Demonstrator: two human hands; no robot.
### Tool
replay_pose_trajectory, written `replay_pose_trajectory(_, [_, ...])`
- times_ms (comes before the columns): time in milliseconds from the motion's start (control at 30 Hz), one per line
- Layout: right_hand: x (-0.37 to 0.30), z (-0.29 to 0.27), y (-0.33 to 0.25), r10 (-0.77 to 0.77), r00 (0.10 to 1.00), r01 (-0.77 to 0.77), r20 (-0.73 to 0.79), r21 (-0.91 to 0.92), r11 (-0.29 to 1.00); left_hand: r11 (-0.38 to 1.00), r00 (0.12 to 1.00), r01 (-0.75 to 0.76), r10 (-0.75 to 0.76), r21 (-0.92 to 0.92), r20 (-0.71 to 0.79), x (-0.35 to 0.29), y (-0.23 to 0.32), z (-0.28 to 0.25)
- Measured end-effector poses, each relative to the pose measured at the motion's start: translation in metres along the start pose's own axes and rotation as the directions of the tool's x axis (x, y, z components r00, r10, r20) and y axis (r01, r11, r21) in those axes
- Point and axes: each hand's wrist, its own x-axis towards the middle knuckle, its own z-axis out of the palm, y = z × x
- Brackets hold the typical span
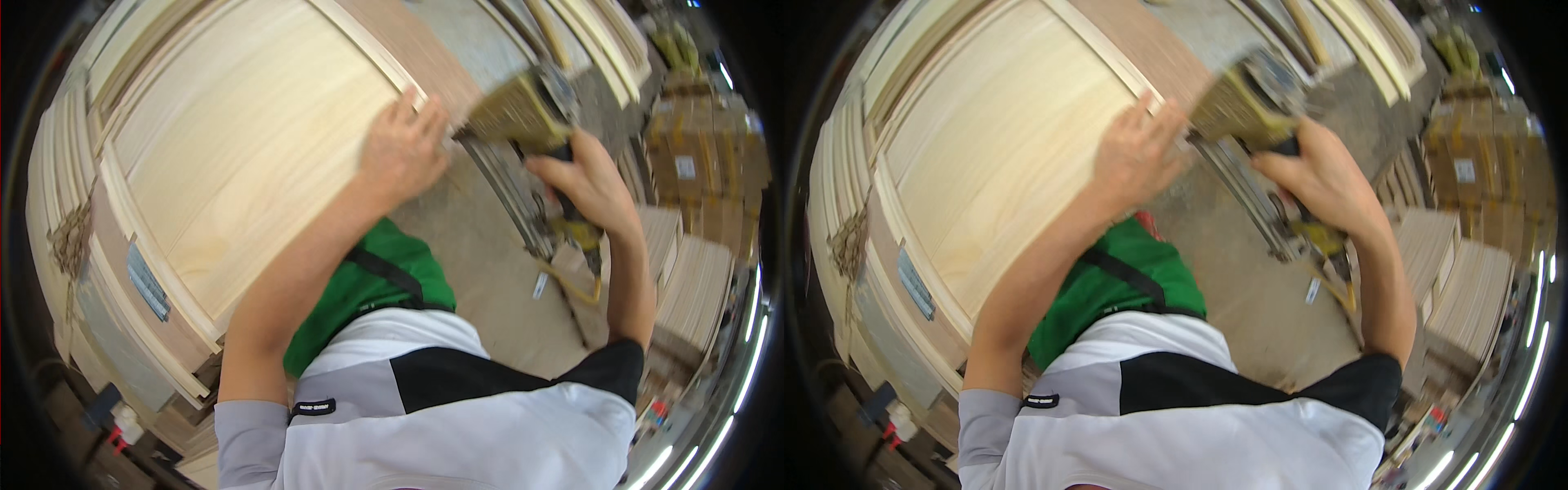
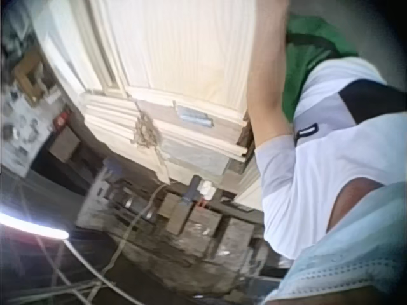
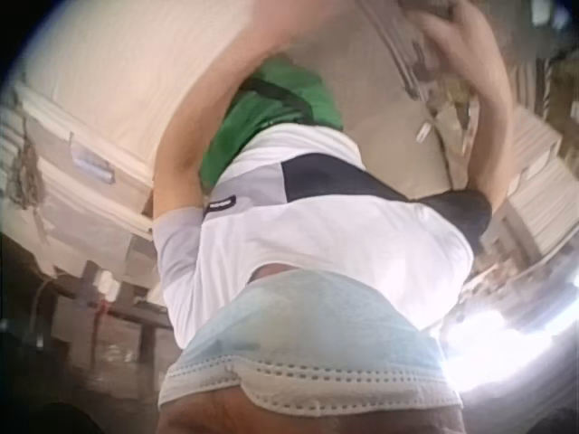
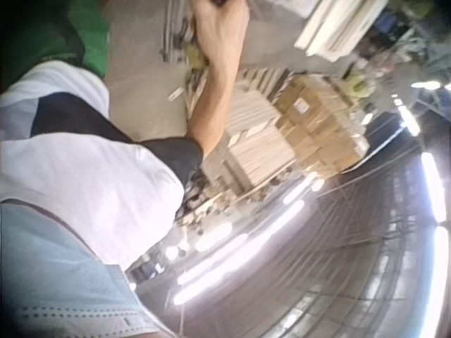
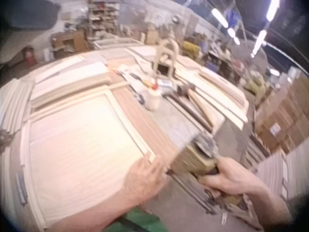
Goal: Glue and nail wooden strips to a large wooden panel to form a frame or door.
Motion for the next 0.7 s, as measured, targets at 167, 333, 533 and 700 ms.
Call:
replay_pose_trajectory(167, [0.02, -0.017, -0.017, 0.058, 0.995, -0.055, -0.081, 0.039, 0.998, 0.995, 0.995, 0.071, -0.066, -0.076, 0.071, -0.003, 0.002, -0.014])
replay_pose_trajectory(333, [0.089, -0.014, -0.066, -0.042, 0.997, 0.044, -0.057, 0.027, 0.999, 0.979, 0.99, 0.112, -0.096, -0.172, 0.101, -0.006, -0.004, -0.015])
replay_pose_trajectory(533, [0.205, 0.0, -0.126, -0.256, 0.967, 0.256, 0.008, -0.013, 0.967, 0.965, 0.994, 0.098, -0.085, -0.244, 0.063, 0.002, -0.004, -0.011])
replay_pose_trajectory(700, [0.278, 0.023, -0.164, -0.383, 0.923, 0.385, 0.036, -0.065, 0.921, 0.954, 0.991, 0.114, -0.091, -0.277, 0.094, 0.003, -0.008, -0.012])
